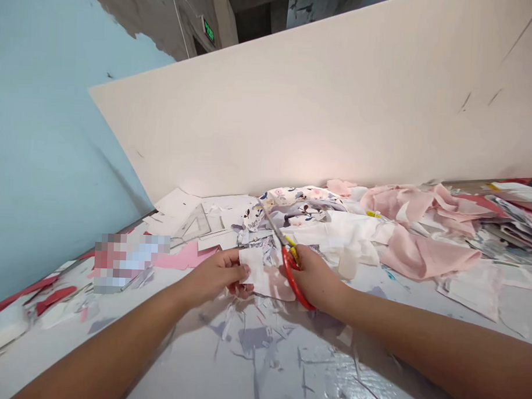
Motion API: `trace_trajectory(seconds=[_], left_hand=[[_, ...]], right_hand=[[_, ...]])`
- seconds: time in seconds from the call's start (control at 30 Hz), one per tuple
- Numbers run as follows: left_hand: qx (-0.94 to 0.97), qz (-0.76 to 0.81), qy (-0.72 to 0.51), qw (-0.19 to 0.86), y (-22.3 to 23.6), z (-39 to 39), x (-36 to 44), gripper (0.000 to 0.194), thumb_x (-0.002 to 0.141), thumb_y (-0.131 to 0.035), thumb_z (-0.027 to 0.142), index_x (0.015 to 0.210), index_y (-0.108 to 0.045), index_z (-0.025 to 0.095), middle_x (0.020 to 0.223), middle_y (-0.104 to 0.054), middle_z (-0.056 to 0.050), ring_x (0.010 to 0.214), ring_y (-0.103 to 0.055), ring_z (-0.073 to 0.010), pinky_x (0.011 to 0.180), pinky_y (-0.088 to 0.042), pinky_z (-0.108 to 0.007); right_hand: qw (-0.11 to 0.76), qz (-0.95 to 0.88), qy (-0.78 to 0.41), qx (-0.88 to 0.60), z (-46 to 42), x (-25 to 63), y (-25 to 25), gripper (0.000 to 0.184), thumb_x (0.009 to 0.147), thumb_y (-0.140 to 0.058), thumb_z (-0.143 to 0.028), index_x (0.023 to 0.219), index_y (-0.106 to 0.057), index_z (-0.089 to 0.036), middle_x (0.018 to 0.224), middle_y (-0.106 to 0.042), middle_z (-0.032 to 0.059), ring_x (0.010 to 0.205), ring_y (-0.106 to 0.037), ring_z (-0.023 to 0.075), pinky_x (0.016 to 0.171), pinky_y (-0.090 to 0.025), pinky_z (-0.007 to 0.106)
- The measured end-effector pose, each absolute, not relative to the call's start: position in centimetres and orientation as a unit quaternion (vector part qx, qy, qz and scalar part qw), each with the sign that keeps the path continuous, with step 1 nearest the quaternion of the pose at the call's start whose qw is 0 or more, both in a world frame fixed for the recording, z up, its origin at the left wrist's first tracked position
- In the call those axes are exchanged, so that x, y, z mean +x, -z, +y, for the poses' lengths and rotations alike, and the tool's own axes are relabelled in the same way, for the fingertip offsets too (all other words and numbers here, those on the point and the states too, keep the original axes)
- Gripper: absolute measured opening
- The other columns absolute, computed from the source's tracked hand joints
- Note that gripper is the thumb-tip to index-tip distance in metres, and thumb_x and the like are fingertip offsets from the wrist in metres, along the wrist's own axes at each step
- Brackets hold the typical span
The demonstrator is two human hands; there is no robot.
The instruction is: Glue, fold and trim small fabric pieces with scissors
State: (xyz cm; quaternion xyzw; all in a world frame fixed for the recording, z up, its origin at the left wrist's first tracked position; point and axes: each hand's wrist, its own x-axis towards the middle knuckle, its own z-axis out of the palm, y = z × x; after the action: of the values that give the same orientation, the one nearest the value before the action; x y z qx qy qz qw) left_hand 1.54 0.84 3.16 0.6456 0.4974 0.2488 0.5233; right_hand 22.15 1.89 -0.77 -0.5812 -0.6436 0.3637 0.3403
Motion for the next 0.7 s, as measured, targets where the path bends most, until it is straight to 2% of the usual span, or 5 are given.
trace_trajectory(seconds=[0.23,0.33,0.47,0.57,0.7], left_hand=[[0.571,0.485,-0.408,0.522,-1.1,0.7,2.1,0.015,0.074,-0.057,0.031,0.074,-0.057,0.016,0.06,-0.051,0.004,0.052,-0.042,-0.0052,0.05,-0.032,-0.018],[0.554,0.491,-0.427,0.52,-0.7,0.0,2.7,0.019,0.072,-0.062,0.033,0.077,-0.056,0.016,0.056,-0.049,0.005,0.047,-0.038,-0.0032,0.046,-0.03,-0.017],[0.536,0.501,-0.447,0.513,-0.4,-1.1,3.8,0.022,0.067,-0.068,0.031,0.074,-0.053,0.016,0.055,-0.047,0.006,0.049,-0.042,-0.0034,0.046,-0.034,-0.015],[0.518,0.502,-0.474,0.505,-0.1,-1.9,4.6,0.021,0.067,-0.068,0.028,0.072,-0.052,0.017,0.058,-0.049,0.006,0.052,-0.043,-0.0041,0.049,-0.038,-0.016],[0.511,0.472,-0.469,0.544,0.5,-2.7,5.2,0.021,0.067,-0.069,0.028,0.071,-0.051,0.017,0.061,-0.048,0.005,0.056,-0.044,-0.0053,0.052,-0.04,-0.018]], right_hand=[[0.386,-0.594,-0.392,-0.587,2.9,23.2,0.7,0.021,0.073,-0.055,-0.038,0.07,-0.042,-0.021,0.056,-0.049,-0.0041,0.043,-0.042,0.0101,0.04,-0.029,0.022],[0.4,-0.592,-0.402,-0.573,2.6,23.0,1.2,0.02,0.068,-0.061,-0.034,0.074,-0.047,-0.021,0.066,-0.056,-0.0008,0.052,-0.049,0.0124,0.043,-0.033,0.023],[0.411,-0.587,-0.446,-0.536,1.1,22.6,0.4,0.024,0.069,-0.062,-0.036,0.082,-0.049,-0.02,0.076,-0.059,0.001,0.057,-0.054,0.0125,0.047,-0.04,0.023],[0.399,-0.568,-0.521,-0.496,-0.3,22.4,-0.9,0.025,0.07,-0.06,-0.04,0.079,-0.048,-0.019,0.063,-0.055,-0.0029,0.047,-0.049,0.0096,0.042,-0.037,0.022],[0.373,-0.554,-0.594,-0.448,-1.6,22.2,-1.3,0.031,0.059,-0.071,-0.024,0.068,-0.042,-0.02,0.046,-0.045,-0.0104,0.04,-0.04,0.0055,0.039,-0.031,0.018]])
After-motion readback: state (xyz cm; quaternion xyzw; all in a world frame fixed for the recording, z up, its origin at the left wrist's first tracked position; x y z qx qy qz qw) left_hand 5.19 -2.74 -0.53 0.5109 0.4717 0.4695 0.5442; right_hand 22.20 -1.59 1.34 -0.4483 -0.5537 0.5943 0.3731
